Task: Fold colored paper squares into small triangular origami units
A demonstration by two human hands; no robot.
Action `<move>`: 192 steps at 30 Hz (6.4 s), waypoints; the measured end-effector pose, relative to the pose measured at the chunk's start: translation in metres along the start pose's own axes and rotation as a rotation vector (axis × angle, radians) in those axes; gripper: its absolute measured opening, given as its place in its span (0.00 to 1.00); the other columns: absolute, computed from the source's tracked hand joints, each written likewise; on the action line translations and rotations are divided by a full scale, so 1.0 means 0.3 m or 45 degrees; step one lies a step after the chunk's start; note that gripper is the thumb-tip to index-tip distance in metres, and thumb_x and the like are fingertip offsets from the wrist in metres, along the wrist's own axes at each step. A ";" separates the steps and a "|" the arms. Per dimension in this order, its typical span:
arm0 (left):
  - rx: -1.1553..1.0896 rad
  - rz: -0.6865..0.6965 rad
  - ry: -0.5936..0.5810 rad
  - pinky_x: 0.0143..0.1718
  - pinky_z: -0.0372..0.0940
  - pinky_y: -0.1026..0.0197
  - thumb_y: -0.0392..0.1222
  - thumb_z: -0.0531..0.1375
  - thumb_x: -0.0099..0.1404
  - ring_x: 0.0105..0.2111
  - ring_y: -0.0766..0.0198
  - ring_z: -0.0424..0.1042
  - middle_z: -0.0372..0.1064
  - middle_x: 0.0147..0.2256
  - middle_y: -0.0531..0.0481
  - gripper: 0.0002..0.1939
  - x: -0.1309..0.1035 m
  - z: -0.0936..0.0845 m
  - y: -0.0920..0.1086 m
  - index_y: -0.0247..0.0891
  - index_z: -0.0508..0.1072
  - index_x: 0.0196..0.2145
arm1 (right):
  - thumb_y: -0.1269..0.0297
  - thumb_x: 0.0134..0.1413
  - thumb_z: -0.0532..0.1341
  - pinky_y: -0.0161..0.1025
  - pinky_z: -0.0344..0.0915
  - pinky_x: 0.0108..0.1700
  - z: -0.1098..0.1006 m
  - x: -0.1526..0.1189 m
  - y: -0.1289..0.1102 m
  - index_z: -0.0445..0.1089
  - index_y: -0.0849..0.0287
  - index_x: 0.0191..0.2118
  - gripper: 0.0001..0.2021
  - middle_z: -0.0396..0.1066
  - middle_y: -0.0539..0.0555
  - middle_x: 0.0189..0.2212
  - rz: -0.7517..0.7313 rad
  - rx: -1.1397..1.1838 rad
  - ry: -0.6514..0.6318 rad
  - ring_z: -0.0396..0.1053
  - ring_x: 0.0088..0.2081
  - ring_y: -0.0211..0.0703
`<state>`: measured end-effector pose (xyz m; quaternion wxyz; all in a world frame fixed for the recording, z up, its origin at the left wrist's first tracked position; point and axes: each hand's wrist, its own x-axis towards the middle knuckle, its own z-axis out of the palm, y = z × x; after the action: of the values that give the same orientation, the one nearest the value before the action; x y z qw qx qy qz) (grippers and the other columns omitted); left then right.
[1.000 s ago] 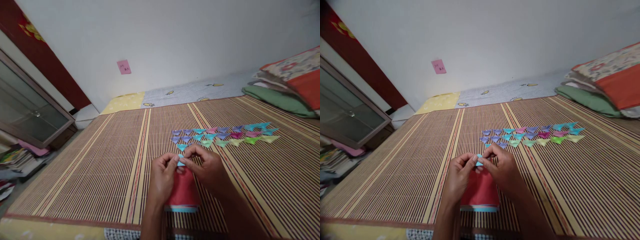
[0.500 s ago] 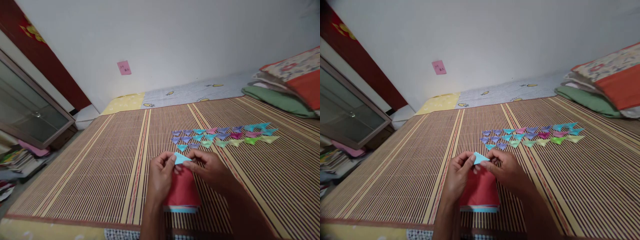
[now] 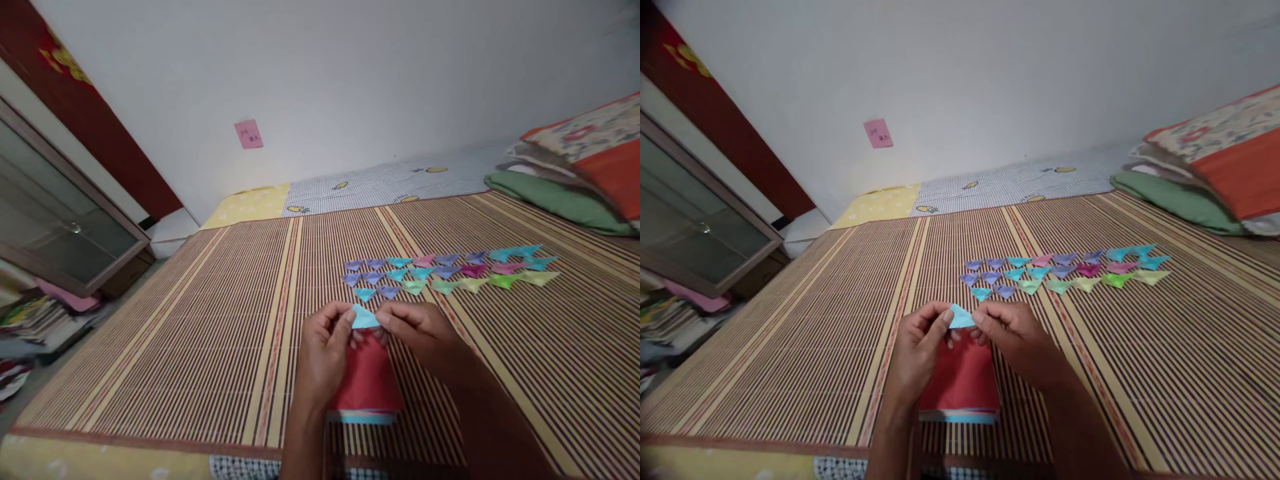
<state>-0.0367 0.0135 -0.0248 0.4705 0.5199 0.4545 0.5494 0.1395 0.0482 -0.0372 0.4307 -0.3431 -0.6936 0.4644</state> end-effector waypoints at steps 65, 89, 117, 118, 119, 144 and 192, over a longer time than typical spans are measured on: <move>-0.292 0.091 -0.110 0.34 0.69 0.65 0.45 0.66 0.68 0.27 0.67 0.73 0.78 0.29 0.50 0.08 0.000 0.061 0.004 0.37 0.78 0.37 | 0.48 0.41 0.78 0.27 0.58 0.22 0.124 0.042 0.014 0.76 0.58 0.33 0.21 0.63 0.44 0.19 0.364 1.129 0.428 0.57 0.20 0.31; -0.335 0.043 0.004 0.29 0.66 0.67 0.41 0.66 0.65 0.25 0.67 0.74 0.78 0.28 0.50 0.06 0.005 0.077 0.006 0.36 0.75 0.32 | 0.49 0.48 0.75 0.29 0.59 0.22 0.130 0.041 0.012 0.74 0.58 0.32 0.18 0.59 0.42 0.19 0.263 1.044 0.364 0.55 0.20 0.31; -0.033 0.150 0.358 0.51 0.71 0.56 0.30 0.58 0.63 0.46 0.57 0.79 0.82 0.43 0.47 0.16 -0.001 0.046 -0.017 0.41 0.85 0.40 | 0.73 0.60 0.58 0.45 0.71 0.45 0.125 0.027 -0.014 0.74 0.54 0.36 0.09 0.75 0.54 0.38 -0.382 -0.253 0.549 0.74 0.44 0.48; -0.027 0.155 0.345 0.51 0.71 0.55 0.31 0.59 0.64 0.46 0.57 0.79 0.82 0.43 0.46 0.15 -0.001 0.045 -0.015 0.40 0.85 0.41 | 0.73 0.60 0.58 0.46 0.71 0.46 0.121 0.026 -0.013 0.75 0.54 0.36 0.09 0.75 0.54 0.38 -0.377 -0.237 0.529 0.74 0.44 0.49; -0.026 0.151 0.327 0.51 0.72 0.55 0.33 0.59 0.65 0.46 0.56 0.79 0.82 0.43 0.45 0.14 -0.001 0.045 -0.013 0.40 0.85 0.41 | 0.72 0.60 0.59 0.46 0.71 0.47 0.118 0.026 -0.012 0.75 0.54 0.36 0.08 0.75 0.54 0.38 -0.373 -0.221 0.518 0.74 0.44 0.49; -0.281 -0.128 -0.018 0.28 0.72 0.63 0.48 0.70 0.62 0.24 0.64 0.77 0.78 0.25 0.49 0.15 0.008 0.070 -0.029 0.35 0.74 0.29 | 0.55 0.57 0.69 0.34 0.65 0.23 0.103 0.020 0.005 0.76 0.57 0.32 0.11 0.68 0.48 0.23 0.113 0.385 0.515 0.64 0.23 0.37; -0.108 0.178 0.246 0.36 0.73 0.64 0.41 0.68 0.63 0.32 0.64 0.79 0.81 0.31 0.49 0.04 0.006 0.009 -0.004 0.39 0.83 0.34 | 0.64 0.56 0.69 0.42 0.69 0.43 0.116 0.031 -0.003 0.78 0.54 0.31 0.03 0.72 0.52 0.34 -0.133 0.290 0.484 0.71 0.40 0.44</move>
<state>-0.0341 0.0155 -0.0255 0.4066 0.4747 0.4366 0.6470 0.1040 0.0439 -0.0405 0.6131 -0.3372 -0.5597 0.4439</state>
